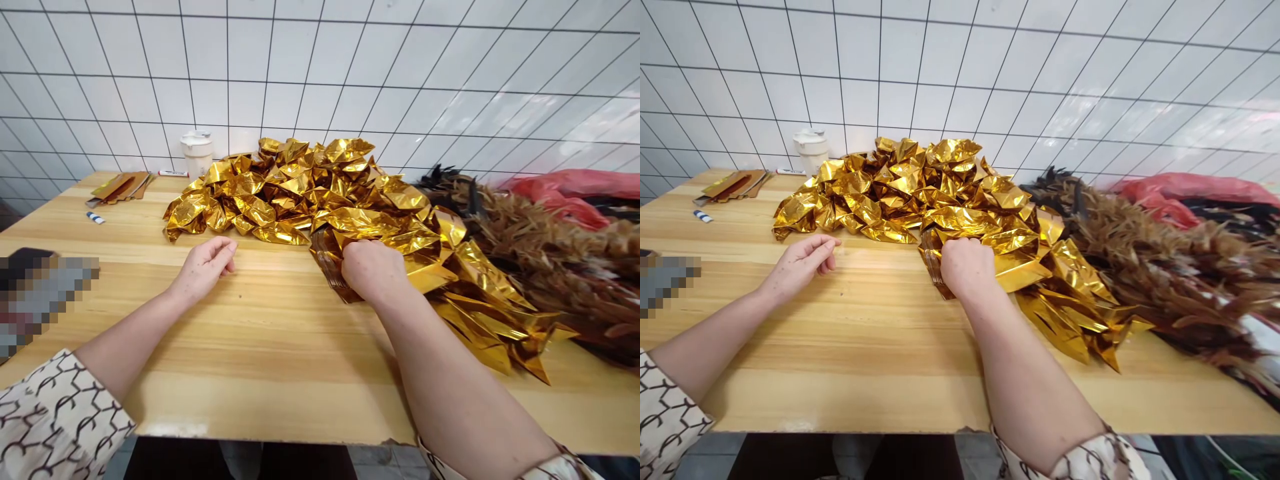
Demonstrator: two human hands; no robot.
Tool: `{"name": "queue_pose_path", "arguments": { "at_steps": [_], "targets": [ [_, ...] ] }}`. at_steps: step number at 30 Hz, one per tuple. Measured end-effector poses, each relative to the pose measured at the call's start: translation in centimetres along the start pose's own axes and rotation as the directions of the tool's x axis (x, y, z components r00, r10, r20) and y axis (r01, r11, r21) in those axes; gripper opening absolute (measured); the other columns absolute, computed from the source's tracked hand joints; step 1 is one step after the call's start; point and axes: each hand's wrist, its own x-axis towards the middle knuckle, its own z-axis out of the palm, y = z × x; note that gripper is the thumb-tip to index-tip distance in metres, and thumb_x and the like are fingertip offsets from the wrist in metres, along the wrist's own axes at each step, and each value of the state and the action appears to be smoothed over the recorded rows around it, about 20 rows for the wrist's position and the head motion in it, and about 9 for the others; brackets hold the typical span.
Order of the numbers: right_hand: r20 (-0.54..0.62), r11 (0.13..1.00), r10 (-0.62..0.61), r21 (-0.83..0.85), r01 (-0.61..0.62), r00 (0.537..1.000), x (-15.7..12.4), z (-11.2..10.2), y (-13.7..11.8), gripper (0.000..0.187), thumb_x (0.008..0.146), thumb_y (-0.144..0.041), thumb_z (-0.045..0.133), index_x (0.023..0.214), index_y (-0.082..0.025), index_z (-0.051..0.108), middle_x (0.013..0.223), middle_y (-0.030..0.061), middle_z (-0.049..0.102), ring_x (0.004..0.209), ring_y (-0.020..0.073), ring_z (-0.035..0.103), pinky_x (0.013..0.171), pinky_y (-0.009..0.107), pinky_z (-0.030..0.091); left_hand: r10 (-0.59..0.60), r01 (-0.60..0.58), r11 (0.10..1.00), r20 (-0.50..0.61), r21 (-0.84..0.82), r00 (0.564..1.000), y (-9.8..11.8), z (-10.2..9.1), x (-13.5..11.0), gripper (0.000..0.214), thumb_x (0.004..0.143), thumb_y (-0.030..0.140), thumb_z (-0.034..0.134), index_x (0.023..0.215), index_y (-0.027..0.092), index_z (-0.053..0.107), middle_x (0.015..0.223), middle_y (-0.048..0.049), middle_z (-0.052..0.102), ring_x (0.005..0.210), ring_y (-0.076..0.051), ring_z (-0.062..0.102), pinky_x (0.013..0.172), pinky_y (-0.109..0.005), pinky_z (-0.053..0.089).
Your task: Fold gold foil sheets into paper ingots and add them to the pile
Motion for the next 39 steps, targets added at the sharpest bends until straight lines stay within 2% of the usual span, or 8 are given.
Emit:
{"name": "queue_pose_path", "arguments": {
  "at_steps": [11, 19, 24, 27, 30, 35, 37, 39],
  "targets": [
    [0.199, 0.986, 0.093, -0.155, -0.062, 0.976, -0.7, -2.9, -1.3, 0.034, 0.085, -0.018, 0.048, 0.106, -0.008, 0.072, 0.108, 0.0253, 0.067, 0.109, 0.0341, 0.058, 0.079, 0.041, 0.049, 0.008, -0.008, 1.0, 0.023, 0.004, 1.0, -0.2, 0.0, 0.0, 0.037, 0.072, 0.052, 0.06, 0.079, 0.016, 0.063, 0.056, 0.0028, 0.057, 0.052, -0.01, 0.05, 0.053, -0.022, 0.04],
    [0.005, 0.998, 0.053, -0.032, -0.053, 0.999, 0.0, -1.5, 0.1, 0.019, 0.075, -0.021, 0.061, 0.085, -0.012, 0.074, 0.09, 0.0209, 0.071, 0.097, 0.0328, 0.063, 0.079, 0.04, 0.046, 0.013, -0.013, 1.0, 0.012, 0.0, 1.0, -0.3, 0.0, 0.1, 0.036, 0.072, 0.052, 0.06, 0.077, 0.016, 0.063, 0.055, 0.0026, 0.057, 0.052, -0.01, 0.05, 0.053, -0.021, 0.04],
    [-0.166, 0.98, 0.142, 0.162, -0.115, 0.976, 0.0, -2.1, 0.5, 0.022, 0.08, -0.032, 0.056, 0.066, -0.019, 0.067, 0.07, 0.0114, 0.067, 0.072, 0.0273, 0.062, 0.059, 0.035, 0.043, 0.012, -0.013, 1.0, 0.027, 0.009, 1.0, -0.2, 0.0, 0.2, 0.035, 0.072, 0.051, 0.059, 0.076, 0.017, 0.062, 0.055, 0.0026, 0.057, 0.052, -0.01, 0.05, 0.053, -0.021, 0.04],
    [-0.29, 0.916, 0.194, 0.396, -0.067, 0.937, -0.1, -2.5, 0.4, 0.022, 0.078, -0.032, 0.055, 0.059, -0.022, 0.06, 0.061, 0.0048, 0.061, 0.061, 0.0218, 0.057, 0.056, 0.033, 0.041, 0.019, -0.019, 1.0, 0.026, 0.004, 0.999, -0.2, 0.0, 0.2, 0.035, 0.073, 0.051, 0.058, 0.076, 0.017, 0.062, 0.055, 0.0025, 0.058, 0.051, -0.01, 0.05, 0.052, -0.021, 0.04],
    [-0.42, 0.733, 0.314, 0.677, 0.063, 0.852, 0.1, -2.7, 0.9, 0.016, 0.075, -0.028, 0.058, 0.06, -0.022, 0.057, 0.057, 0.0006, 0.055, 0.056, 0.0178, 0.052, 0.057, 0.032, 0.043, 0.018, -0.018, 1.0, 0.021, 0.003, 1.0, -0.1, 0.1, 0.1, 0.034, 0.072, 0.051, 0.059, 0.075, 0.017, 0.062, 0.054, 0.0026, 0.058, 0.051, -0.01, 0.05, 0.052, -0.021, 0.04],
    [-0.561, 0.421, 0.596, 0.828, 0.371, 0.575, 0.9, -2.4, 1.5, 0.013, 0.074, -0.032, 0.06, 0.066, -0.022, 0.057, 0.064, 0.0021, 0.059, 0.06, 0.017, 0.055, 0.06, 0.034, 0.048, 0.008, -0.007, 1.0, 0.038, -0.005, 0.999, 0.1, 0.1, -0.1, 0.035, 0.071, 0.051, 0.061, 0.075, 0.016, 0.062, 0.054, 0.0027, 0.057, 0.051, -0.01, 0.05, 0.053, -0.022, 0.041],
    [-0.577, 0.381, 0.59, 0.816, 0.436, 0.565, 0.6, -2.0, 0.6, 0.013, 0.072, -0.033, 0.062, 0.069, -0.021, 0.061, 0.067, 0.0033, 0.063, 0.061, 0.0171, 0.057, 0.059, 0.033, 0.049, 0.011, -0.011, 1.0, 0.059, -0.012, 0.998, 0.0, 0.1, 0.0, 0.035, 0.071, 0.051, 0.062, 0.077, 0.016, 0.062, 0.055, 0.0027, 0.057, 0.052, -0.01, 0.051, 0.054, -0.023, 0.042],
    [-0.599, 0.379, 0.476, 0.8, 0.465, 0.643, -0.3, -1.7, -1.0, 0.014, 0.074, -0.034, 0.064, 0.077, -0.021, 0.066, 0.074, 0.0039, 0.068, 0.065, 0.018, 0.062, 0.061, 0.034, 0.052, 0.025, -0.023, 1.0, 0.099, -0.022, 0.995, -0.1, 0.0, 0.0, 0.036, 0.071, 0.05, 0.064, 0.082, 0.016, 0.063, 0.057, 0.0026, 0.057, 0.056, -0.011, 0.052, 0.058, -0.024, 0.044]
  ]
}}
